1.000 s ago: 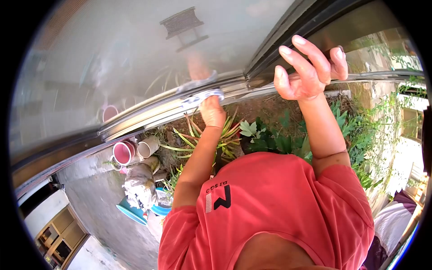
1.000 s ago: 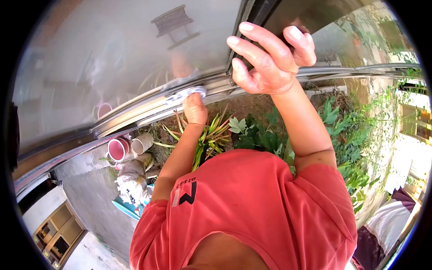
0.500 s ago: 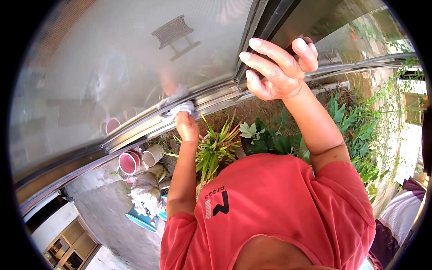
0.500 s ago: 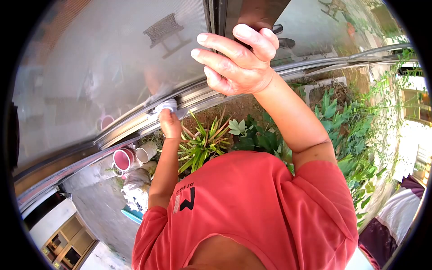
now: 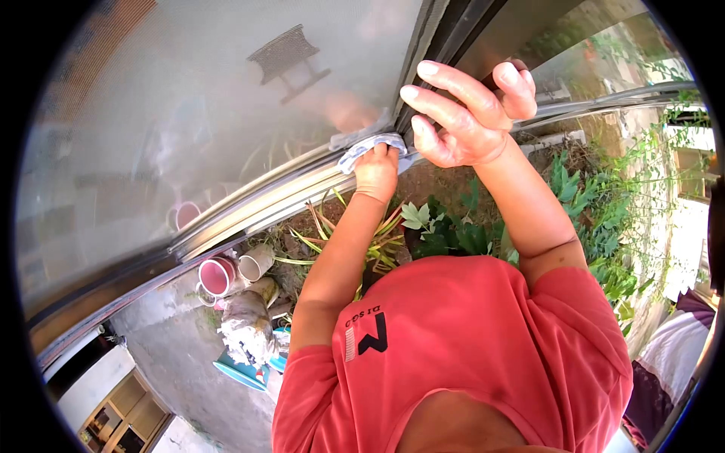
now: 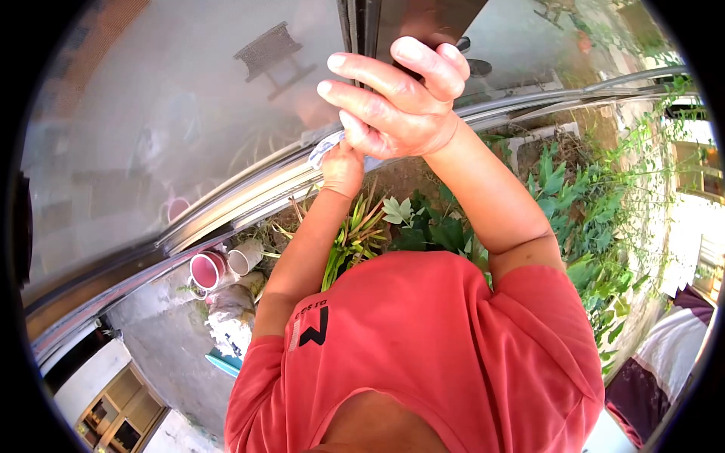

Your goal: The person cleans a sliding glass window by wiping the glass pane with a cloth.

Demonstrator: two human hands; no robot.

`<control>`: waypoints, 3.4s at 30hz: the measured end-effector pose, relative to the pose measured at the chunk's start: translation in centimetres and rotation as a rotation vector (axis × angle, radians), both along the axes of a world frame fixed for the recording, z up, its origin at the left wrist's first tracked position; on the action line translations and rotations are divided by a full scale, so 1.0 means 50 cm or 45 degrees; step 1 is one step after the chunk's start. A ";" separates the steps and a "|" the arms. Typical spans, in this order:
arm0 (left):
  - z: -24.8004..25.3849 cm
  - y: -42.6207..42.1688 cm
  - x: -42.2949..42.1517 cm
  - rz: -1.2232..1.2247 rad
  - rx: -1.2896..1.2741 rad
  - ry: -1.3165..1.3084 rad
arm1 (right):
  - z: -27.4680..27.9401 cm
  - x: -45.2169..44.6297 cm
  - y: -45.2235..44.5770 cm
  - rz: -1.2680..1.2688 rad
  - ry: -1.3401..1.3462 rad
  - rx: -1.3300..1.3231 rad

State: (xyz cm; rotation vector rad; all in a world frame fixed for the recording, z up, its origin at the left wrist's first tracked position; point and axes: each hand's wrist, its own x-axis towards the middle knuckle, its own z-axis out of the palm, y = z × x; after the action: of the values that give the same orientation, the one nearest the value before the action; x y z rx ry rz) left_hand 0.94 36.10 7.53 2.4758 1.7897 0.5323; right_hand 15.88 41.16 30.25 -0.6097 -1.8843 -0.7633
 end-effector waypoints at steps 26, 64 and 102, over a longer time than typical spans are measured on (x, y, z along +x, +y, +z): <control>0.035 -0.044 -0.139 0.003 -0.031 0.297 | 0.002 0.004 0.001 -0.020 -0.012 0.007; 0.114 -0.293 -0.753 0.786 0.238 -2.544 | 0.002 -0.012 -0.001 -0.129 -0.019 -0.011; 0.246 -0.358 -0.213 0.398 -0.435 -2.647 | -0.045 -0.260 -0.220 1.369 0.152 -2.432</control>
State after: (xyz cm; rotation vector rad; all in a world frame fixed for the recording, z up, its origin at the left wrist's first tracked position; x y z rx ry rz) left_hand -9.72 18.18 19.84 0.3803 0.9041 1.5963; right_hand 2.89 30.16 27.99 -0.4731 -1.9041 1.9041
